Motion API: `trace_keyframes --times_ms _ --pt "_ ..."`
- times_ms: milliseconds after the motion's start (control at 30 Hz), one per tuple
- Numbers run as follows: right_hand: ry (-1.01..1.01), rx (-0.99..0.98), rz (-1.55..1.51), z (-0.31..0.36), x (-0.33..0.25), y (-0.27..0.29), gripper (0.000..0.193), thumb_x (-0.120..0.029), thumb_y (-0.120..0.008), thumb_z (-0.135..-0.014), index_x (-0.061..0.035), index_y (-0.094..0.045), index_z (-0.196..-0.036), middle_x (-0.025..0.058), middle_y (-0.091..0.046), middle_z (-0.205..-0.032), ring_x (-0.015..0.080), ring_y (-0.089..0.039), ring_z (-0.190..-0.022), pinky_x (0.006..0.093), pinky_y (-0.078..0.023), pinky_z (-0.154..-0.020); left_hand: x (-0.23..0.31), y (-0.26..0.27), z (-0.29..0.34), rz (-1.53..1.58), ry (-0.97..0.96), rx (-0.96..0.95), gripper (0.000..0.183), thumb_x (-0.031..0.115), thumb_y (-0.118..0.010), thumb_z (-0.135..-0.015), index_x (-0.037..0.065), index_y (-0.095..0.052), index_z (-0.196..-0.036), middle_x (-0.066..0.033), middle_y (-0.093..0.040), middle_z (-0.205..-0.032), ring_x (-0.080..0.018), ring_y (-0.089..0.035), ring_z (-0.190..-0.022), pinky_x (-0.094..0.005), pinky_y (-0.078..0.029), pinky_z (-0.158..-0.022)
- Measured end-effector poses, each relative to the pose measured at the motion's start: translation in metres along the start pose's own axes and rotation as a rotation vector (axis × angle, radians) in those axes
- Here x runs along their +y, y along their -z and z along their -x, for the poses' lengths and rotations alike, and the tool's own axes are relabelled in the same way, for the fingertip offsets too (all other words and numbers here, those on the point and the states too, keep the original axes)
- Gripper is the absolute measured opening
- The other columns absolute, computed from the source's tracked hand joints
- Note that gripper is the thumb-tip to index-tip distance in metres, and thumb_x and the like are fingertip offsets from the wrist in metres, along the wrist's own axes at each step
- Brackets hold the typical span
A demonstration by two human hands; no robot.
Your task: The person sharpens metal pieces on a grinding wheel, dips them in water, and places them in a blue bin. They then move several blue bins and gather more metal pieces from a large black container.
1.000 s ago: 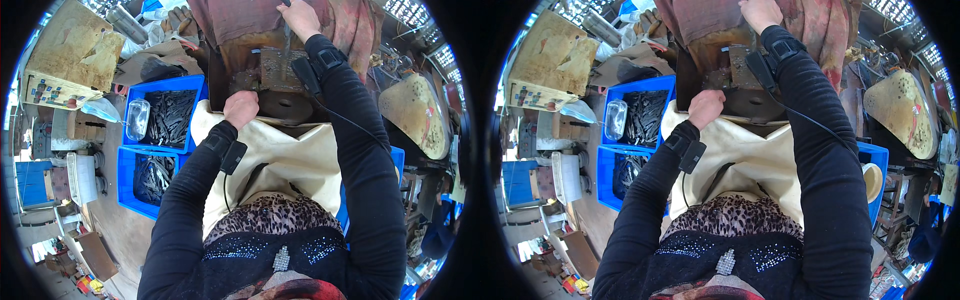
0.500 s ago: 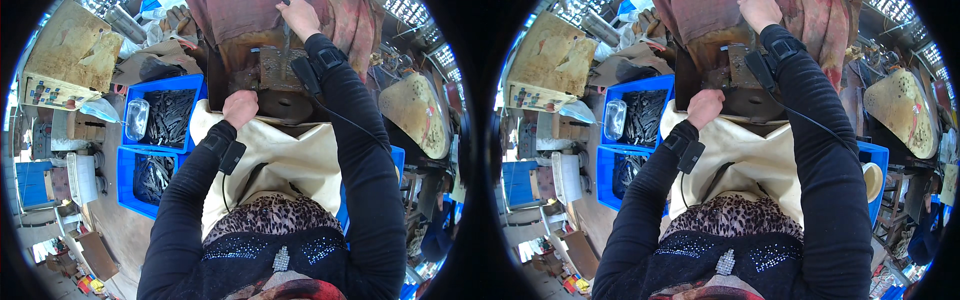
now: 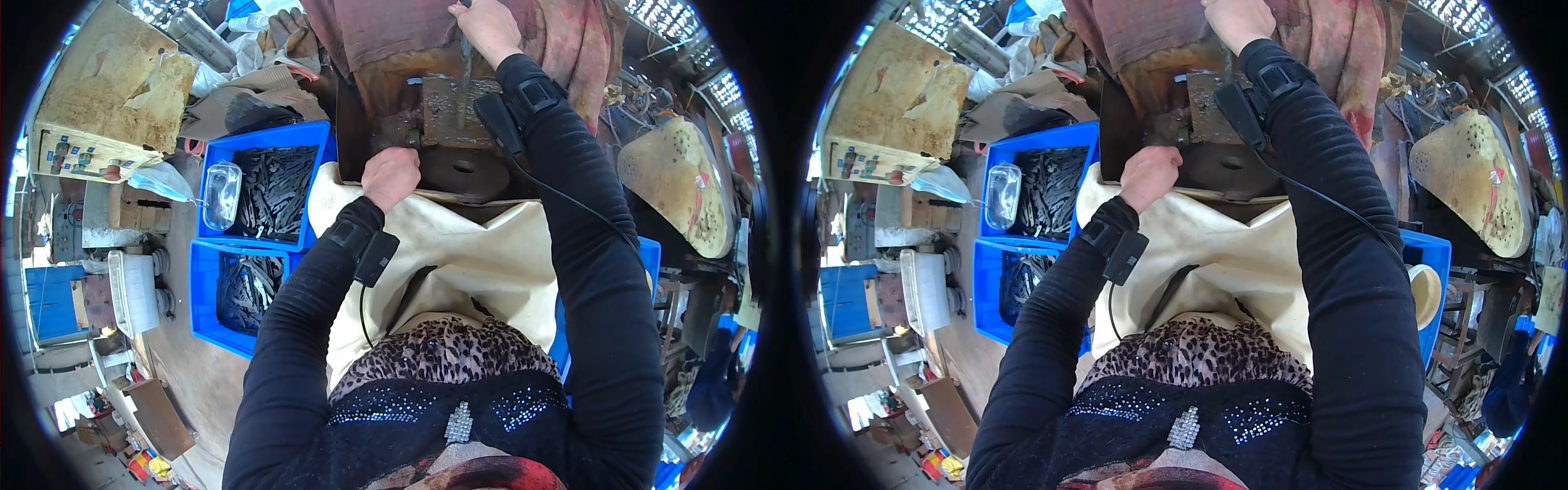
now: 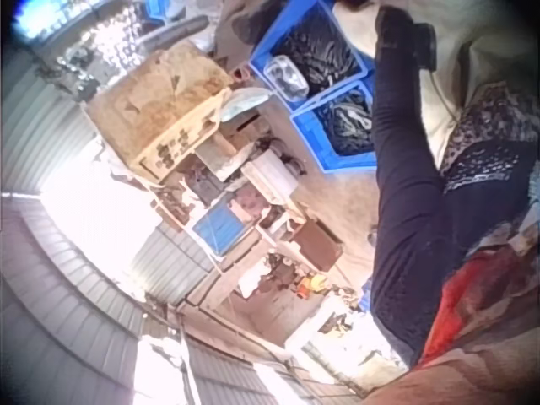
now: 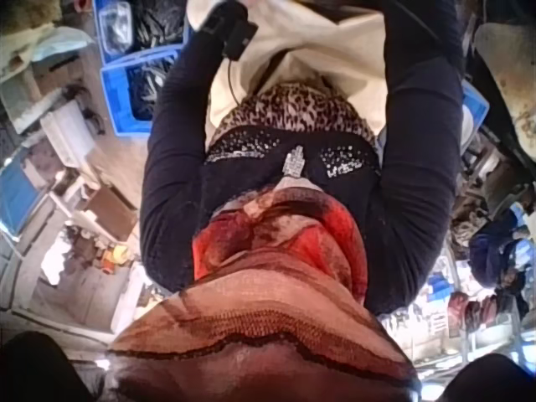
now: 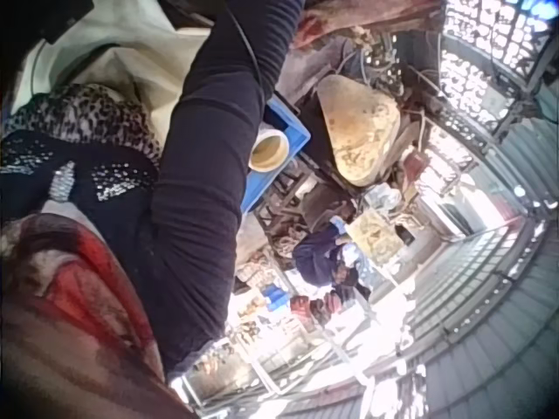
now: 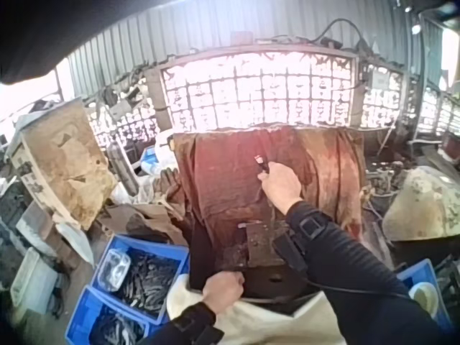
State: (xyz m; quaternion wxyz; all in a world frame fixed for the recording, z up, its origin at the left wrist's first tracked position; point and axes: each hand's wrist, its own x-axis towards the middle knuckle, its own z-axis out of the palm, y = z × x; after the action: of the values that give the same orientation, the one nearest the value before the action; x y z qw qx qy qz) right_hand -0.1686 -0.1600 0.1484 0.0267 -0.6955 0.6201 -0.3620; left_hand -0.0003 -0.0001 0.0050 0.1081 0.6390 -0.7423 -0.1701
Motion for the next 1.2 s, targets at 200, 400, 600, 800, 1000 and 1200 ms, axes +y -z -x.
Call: trace_keyframes --times_ms 200,400,600,800,1000,1200 --pt "-0.007 0.002 0.004 0.0 0.0 -0.001 0.025 -0.027 -0.061 -0.083 -0.0029 -0.062 -0.086 0.021 -0.064 -0.088 0.0399 -0.06 -0.089 0.05 -0.046 -0.077 -0.001 -0.001 0.0 -0.006 0.0 0.003 0.02 0.014 -0.051 -0.077 0.014 -0.069 -0.084 -0.0111 -0.068 -0.087 -0.0306 -0.063 -0.089 -0.0417 -0.049 -0.077" --pt "0.002 -0.003 -0.009 0.0 -0.001 0.001 0.026 -0.028 -0.062 -0.082 -0.0031 -0.062 -0.086 0.0204 -0.064 -0.089 0.0396 -0.061 -0.089 0.0499 -0.046 -0.077 -0.003 -0.004 -0.001 -0.01 -0.021 0.016 0.02 0.013 -0.051 -0.076 0.014 -0.07 -0.084 -0.0111 -0.068 -0.086 -0.0306 -0.063 -0.089 -0.0417 -0.05 -0.077" --pt "-0.02 -0.013 -0.013 0.0 0.0 0.0 0.026 -0.029 -0.062 -0.082 -0.0034 -0.062 -0.087 0.0201 -0.064 -0.089 0.039 -0.061 -0.09 0.0494 -0.047 -0.078 -0.001 -0.003 0.0 -0.017 -0.001 0.011 0.021 0.013 -0.051 -0.077 0.014 -0.07 -0.084 -0.0109 -0.068 -0.086 -0.0305 -0.063 -0.088 -0.0414 -0.05 -0.076" --pt "-0.007 -0.005 0.016 -0.001 -0.001 -0.001 0.026 -0.029 -0.062 -0.083 -0.0037 -0.062 -0.088 0.0201 -0.064 -0.091 0.0386 -0.06 -0.091 0.0492 -0.047 -0.078 0.001 0.0 0.0 -0.019 0.01 -0.003 0.021 0.014 -0.051 -0.077 0.014 -0.07 -0.085 -0.011 -0.068 -0.087 -0.0305 -0.063 -0.088 -0.0414 -0.05 -0.076" --pt "-0.048 -0.043 0.002 0.001 -0.006 0.005 0.026 -0.028 -0.062 -0.083 -0.0034 -0.062 -0.09 0.0204 -0.064 -0.092 0.0389 -0.061 -0.093 0.0494 -0.047 -0.079 0.0 0.0 0.001 -0.007 -0.005 0.008 0.02 0.014 -0.051 -0.077 0.014 -0.07 -0.084 -0.0114 -0.068 -0.086 -0.0311 -0.063 -0.088 -0.0416 -0.05 -0.076" --pt "-0.056 -0.049 0.026 0.0 -0.01 0.01 0.027 -0.029 -0.063 -0.083 -0.003 -0.063 -0.091 0.0208 -0.065 -0.093 0.039 -0.061 -0.092 0.0492 -0.047 -0.079 0.0 -0.002 0.0 -0.01 -0.008 0.001 0.02 0.014 -0.051 -0.077 0.014 -0.07 -0.084 -0.011 -0.068 -0.086 -0.0311 -0.063 -0.088 -0.042 -0.05 -0.076"
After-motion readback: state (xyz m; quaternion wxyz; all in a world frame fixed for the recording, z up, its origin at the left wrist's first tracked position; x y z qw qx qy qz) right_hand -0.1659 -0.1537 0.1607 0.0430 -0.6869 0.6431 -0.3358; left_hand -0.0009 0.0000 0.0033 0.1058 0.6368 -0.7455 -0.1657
